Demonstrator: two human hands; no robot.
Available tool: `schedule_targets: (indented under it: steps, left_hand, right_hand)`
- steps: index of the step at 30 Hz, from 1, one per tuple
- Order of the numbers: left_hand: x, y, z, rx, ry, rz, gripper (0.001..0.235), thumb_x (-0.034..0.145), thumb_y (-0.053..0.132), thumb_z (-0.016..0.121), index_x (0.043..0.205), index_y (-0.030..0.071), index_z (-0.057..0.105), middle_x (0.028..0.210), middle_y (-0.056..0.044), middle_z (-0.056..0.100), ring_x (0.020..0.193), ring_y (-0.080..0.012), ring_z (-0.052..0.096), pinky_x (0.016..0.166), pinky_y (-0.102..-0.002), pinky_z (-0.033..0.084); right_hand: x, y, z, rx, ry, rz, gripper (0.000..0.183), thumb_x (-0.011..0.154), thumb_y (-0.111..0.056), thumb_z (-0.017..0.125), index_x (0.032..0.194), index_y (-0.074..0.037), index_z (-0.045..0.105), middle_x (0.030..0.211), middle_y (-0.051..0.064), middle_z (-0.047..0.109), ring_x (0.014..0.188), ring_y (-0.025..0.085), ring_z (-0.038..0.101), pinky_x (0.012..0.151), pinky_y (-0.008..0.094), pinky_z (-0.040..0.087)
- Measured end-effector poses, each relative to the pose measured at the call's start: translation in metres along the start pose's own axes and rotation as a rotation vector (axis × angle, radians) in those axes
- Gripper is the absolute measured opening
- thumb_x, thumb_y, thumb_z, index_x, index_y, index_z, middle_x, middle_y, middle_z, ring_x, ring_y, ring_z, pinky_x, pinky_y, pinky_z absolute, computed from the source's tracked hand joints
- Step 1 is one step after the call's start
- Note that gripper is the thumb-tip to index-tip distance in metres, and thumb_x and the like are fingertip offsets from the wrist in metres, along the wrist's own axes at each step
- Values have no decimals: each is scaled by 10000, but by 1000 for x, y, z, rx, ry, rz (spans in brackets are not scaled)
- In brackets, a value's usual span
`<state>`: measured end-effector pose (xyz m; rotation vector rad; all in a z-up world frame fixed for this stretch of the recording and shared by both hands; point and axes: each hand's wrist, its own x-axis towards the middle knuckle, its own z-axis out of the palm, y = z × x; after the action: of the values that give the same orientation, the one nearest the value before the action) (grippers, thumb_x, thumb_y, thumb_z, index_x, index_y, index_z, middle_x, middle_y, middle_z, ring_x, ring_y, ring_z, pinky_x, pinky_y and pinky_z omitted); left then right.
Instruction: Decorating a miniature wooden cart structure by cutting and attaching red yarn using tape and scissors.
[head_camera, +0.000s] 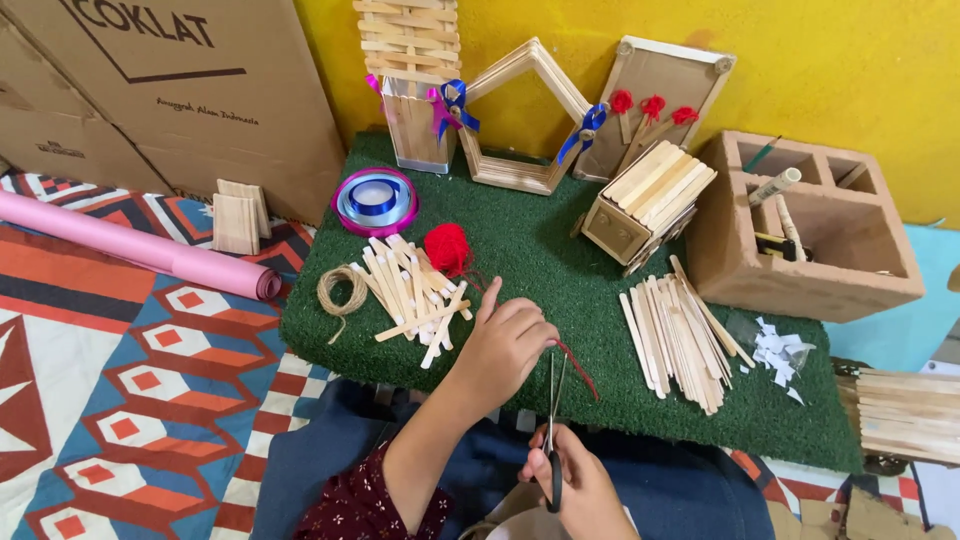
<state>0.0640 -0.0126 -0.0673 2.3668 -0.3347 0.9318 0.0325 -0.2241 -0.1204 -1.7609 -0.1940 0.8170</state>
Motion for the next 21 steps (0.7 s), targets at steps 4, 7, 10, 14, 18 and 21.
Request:
schedule_targets:
  steps: [4,7,10,14,18,21]
  left_hand:
    - [1,1,-3,9,12,-1,103,862,74,718,940,99,656,956,-37,631,1049,-226,598,1202,-634,201]
    - [2,3,-5,43,-1,22,120,857,74,733,952,94,661,943,-35,633,1044,-227,602,1191,-658,208]
    - [0,1,-2,83,-36,41,111,868,96,716,970,93,673,972,-35,641,1080,-230,591,1181,-685,192]
    - [1,5,-5,130,-61,67,119,859,117,722,961,104,662,976,-29,632,1082,-220,592,1182,-689,190]
    - [0,4,-5,134,-86,70,98,879,127,697,968,98,666,989,-32,634,1095,-227,582,1177,-696,181]
    - [0,3,-4,149,-92,71,112,874,133,699,974,101,662,994,-29,629,1101,-231,579,1173,-709,180]
  right_hand:
    - [3,-18,7,74,52,25,416,923,-337,629,1166,-4,683,769,142,742,694,193,700,518,289,515]
    - [11,-20,3,134,87,41,342,937,-304,630,1111,-11,665,783,180,739,715,224,692,510,311,544]
    - [13,-25,3,179,107,4,325,939,-268,646,1100,12,673,803,173,715,735,228,700,509,321,544]
    - [17,-32,4,173,124,19,321,945,-276,640,1093,6,679,764,182,731,704,243,704,508,323,534]
    - [21,-31,4,166,160,21,343,962,-307,598,1119,-11,669,783,167,720,718,248,738,514,316,537]
    - [21,-31,6,183,167,-2,342,967,-314,597,1109,-11,667,761,159,698,700,247,728,525,316,524]
